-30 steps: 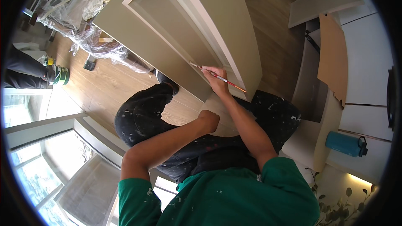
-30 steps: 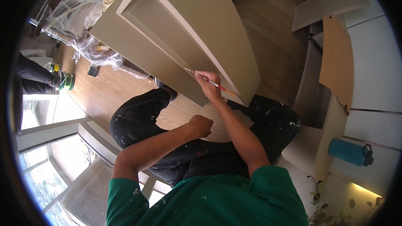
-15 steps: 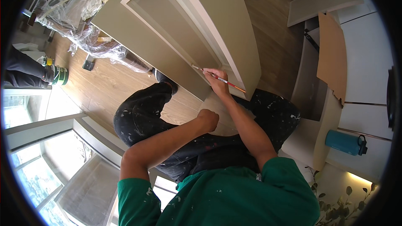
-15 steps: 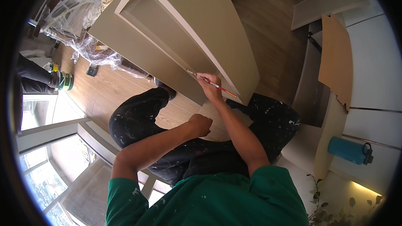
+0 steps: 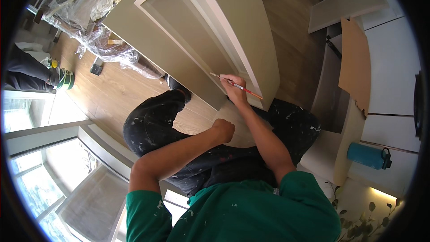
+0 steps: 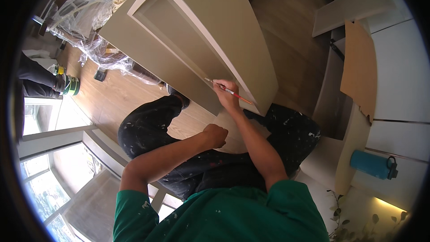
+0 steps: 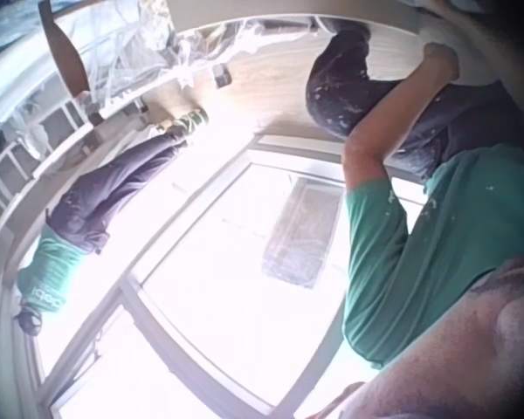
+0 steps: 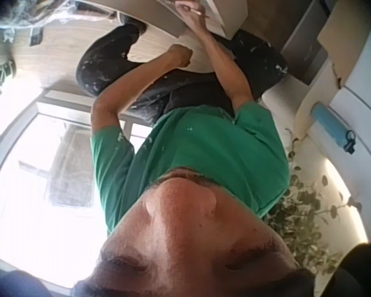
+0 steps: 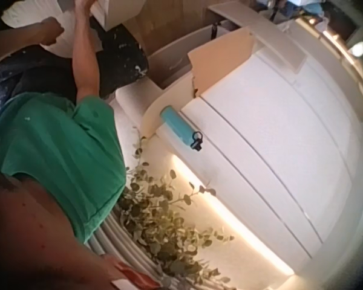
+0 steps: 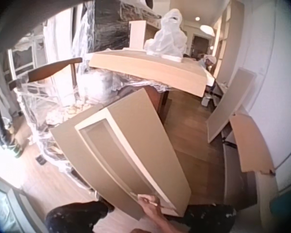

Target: The person paints the inner corners and edges of a wooden shelf unit using a small brush, frequently dipping the brush into a small container of light-colored paint.

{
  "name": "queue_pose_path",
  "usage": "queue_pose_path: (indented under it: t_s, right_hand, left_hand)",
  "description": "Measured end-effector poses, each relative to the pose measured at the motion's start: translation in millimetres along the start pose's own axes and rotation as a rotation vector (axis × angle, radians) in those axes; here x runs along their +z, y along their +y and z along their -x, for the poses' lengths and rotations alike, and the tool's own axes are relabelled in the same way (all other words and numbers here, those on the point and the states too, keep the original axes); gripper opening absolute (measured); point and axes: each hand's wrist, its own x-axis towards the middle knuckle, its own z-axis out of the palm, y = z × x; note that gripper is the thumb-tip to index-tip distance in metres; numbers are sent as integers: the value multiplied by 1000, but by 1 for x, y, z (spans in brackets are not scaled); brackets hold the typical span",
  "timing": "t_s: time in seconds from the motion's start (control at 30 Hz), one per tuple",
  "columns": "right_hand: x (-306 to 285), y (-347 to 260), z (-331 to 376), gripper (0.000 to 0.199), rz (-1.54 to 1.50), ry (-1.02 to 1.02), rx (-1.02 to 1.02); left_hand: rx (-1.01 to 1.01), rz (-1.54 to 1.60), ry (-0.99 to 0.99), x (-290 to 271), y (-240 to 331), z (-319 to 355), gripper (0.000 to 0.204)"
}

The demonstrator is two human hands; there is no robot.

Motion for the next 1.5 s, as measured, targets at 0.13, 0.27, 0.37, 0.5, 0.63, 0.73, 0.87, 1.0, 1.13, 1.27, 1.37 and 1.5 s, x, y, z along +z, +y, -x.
queue_pose_path:
  t_s: [0.13,0.27,0.37,0.5,0.63,0.73,0.87,1.0,1.13,1.27,1.37,1.5]
  right_hand:
    - [18,-26,-14,17,-47,24,-137]
    - [24,-57,-25,19,-193,-40,-145]
    - [28,-64,-29,20,-414,-31,-137]
    - [22,-36,-25,20,-290,-34,-112]
    - [-3,-17,7,22,7,-62,-139]
    - [-36,-40,37,24,166,-57,-305]
    - [-87,-104,79,28,188,-93,-475]
    - [-127,-140,122,31,125,-32,-526]
    - [-155,-159,158,33,48,34,-572]
    - [-180,-167,194,30,-26,132,-542]
    - [-189,-163,209,27,-30,195,-469]
    - [-195,-157,212,24,-6,226,-440]
  left_hand:
    - [-17,-6,-24,4,-3,-3,43]
    - [-24,-6,-29,0,0,0,43]
    - [-18,-3,-13,0,-1,0,43]
    - [-6,-2,3,1,-1,-2,42]
    - [-12,5,20,5,-3,-3,36]
    - [-25,25,60,2,0,-1,28]
    - [-78,-37,163,2,-15,-4,29]
    - [-257,-281,319,-6,-44,-27,33]
    - [-479,-651,531,-44,-90,-82,74]
    - [-665,-617,231,-102,-104,-94,94]
    - [-651,-704,270,-99,-124,-100,97]
    - [-694,-884,258,-75,-121,-106,101]
